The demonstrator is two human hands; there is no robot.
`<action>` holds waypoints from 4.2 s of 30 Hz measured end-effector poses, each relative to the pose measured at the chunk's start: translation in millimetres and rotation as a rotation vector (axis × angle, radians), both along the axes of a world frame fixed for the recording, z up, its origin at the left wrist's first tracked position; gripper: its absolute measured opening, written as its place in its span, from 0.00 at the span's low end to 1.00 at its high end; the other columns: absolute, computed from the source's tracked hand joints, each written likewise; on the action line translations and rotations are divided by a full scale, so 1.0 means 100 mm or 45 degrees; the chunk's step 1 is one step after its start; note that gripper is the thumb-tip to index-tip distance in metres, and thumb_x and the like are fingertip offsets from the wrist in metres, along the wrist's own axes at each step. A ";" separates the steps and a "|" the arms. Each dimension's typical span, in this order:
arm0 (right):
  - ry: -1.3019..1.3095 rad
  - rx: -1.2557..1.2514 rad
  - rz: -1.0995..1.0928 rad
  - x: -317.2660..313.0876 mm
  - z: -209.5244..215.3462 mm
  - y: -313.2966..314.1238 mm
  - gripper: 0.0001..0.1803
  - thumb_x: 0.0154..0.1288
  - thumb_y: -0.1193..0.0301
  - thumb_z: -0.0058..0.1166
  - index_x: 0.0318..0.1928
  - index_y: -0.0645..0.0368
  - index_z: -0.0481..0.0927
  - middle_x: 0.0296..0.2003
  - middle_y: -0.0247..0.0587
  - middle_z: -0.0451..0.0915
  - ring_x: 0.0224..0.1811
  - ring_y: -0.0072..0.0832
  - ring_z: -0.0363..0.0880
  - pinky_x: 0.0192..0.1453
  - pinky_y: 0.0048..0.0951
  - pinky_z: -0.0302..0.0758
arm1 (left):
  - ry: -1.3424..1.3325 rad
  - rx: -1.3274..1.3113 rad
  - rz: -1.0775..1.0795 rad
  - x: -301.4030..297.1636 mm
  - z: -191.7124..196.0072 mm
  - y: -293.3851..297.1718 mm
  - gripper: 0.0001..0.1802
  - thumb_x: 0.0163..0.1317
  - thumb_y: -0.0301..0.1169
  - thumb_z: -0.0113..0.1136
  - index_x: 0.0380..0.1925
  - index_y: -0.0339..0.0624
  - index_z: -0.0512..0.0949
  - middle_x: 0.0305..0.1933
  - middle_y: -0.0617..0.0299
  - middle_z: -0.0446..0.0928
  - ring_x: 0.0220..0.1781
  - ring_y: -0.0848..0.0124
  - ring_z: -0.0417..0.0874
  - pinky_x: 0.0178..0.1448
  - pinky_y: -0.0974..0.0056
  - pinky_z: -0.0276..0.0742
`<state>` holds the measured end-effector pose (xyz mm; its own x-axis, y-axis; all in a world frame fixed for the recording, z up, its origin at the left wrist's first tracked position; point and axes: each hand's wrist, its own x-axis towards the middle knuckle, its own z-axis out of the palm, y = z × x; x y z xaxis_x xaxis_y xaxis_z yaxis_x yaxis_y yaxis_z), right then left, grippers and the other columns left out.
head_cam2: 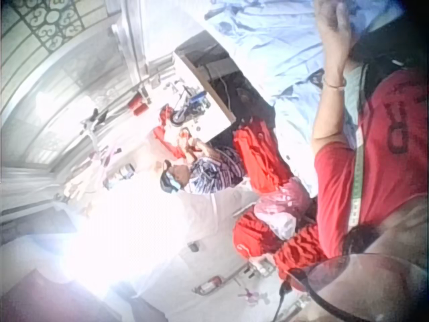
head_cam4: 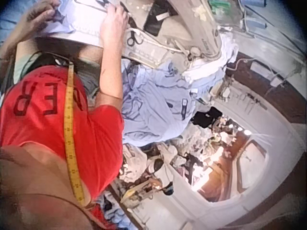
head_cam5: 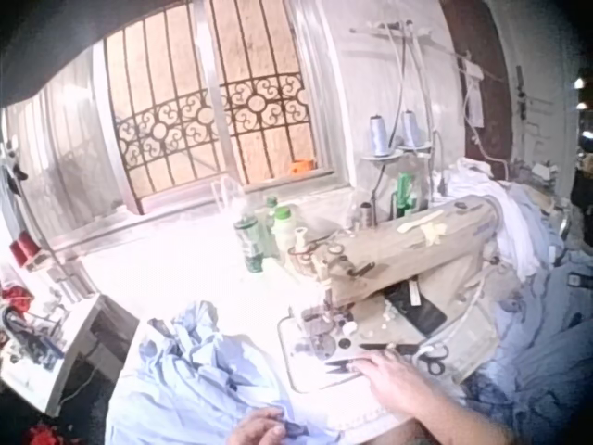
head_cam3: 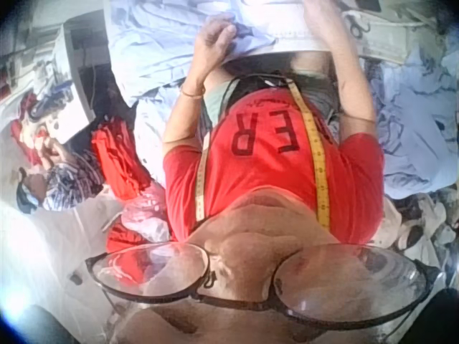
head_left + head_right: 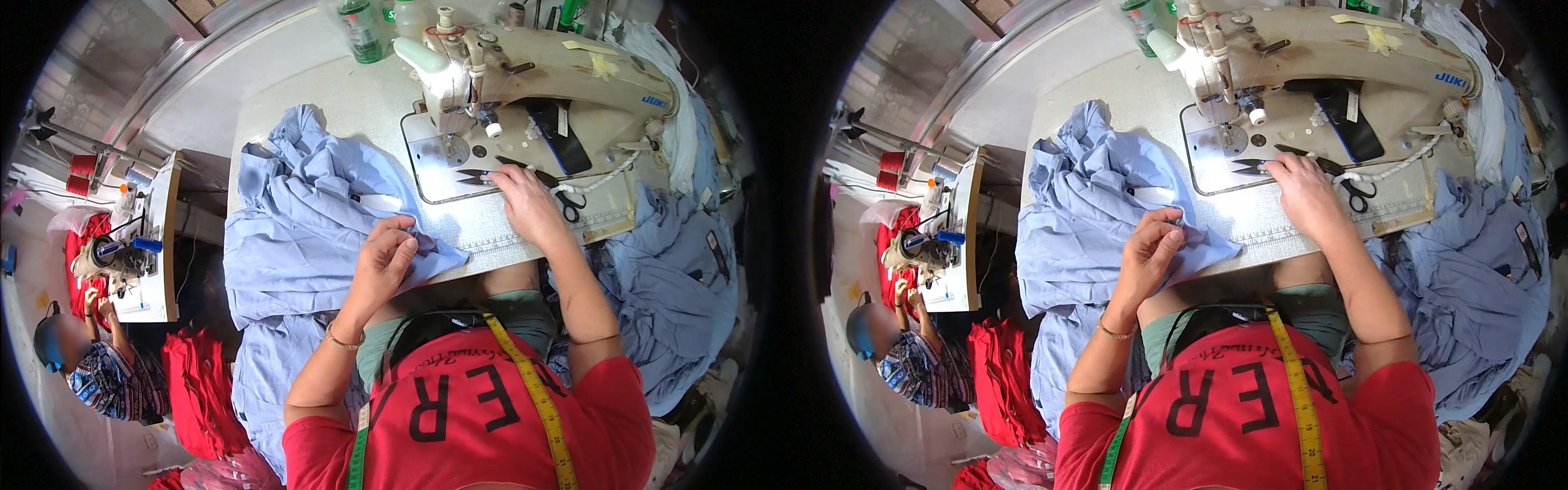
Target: The person sews a button-down shirt at a sewing machine, folding the fabric and guiding it through the needle, then buttoning the shirt closed and smoothing it out on the table.
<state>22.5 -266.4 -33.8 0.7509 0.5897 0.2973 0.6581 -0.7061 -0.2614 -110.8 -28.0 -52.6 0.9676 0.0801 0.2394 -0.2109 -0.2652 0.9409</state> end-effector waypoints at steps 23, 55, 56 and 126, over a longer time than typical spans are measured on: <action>0.131 0.154 0.256 0.11 0.15 0.35 0.15 0.61 0.60 0.57 0.45 0.53 0.75 0.27 0.45 0.81 0.32 0.46 0.80 0.37 0.41 0.75 | 0.291 -0.314 -0.122 0.85 -0.15 0.05 0.13 0.71 0.29 0.48 0.43 0.29 0.76 0.54 0.56 0.75 0.45 0.75 0.79 0.53 0.71 0.77; 0.143 0.060 0.178 0.10 0.15 0.40 0.13 0.59 0.62 0.60 0.40 0.57 0.77 0.28 0.37 0.82 0.30 0.32 0.81 0.42 0.31 0.74 | 0.119 -0.925 -0.141 0.79 -0.09 0.11 0.11 0.71 0.30 0.49 0.38 0.35 0.77 0.58 0.57 0.72 0.42 0.76 0.78 0.49 0.67 0.79; 0.417 0.295 0.193 0.10 0.11 0.40 0.14 0.59 0.64 0.61 0.42 0.57 0.77 0.31 0.34 0.81 0.32 0.28 0.79 0.42 0.29 0.73 | 0.130 -1.051 -0.157 0.77 -0.05 0.16 0.11 0.71 0.31 0.49 0.37 0.36 0.77 0.59 0.57 0.71 0.41 0.77 0.78 0.48 0.67 0.79; -0.004 0.343 0.363 -0.25 0.16 0.68 0.11 0.61 0.63 0.57 0.35 0.57 0.76 0.26 0.46 0.80 0.28 0.45 0.79 0.32 0.41 0.74 | -0.047 -0.276 -0.327 0.22 0.02 0.20 0.10 0.67 0.31 0.55 0.29 0.36 0.76 0.68 0.50 0.62 0.60 0.67 0.67 0.64 0.63 0.61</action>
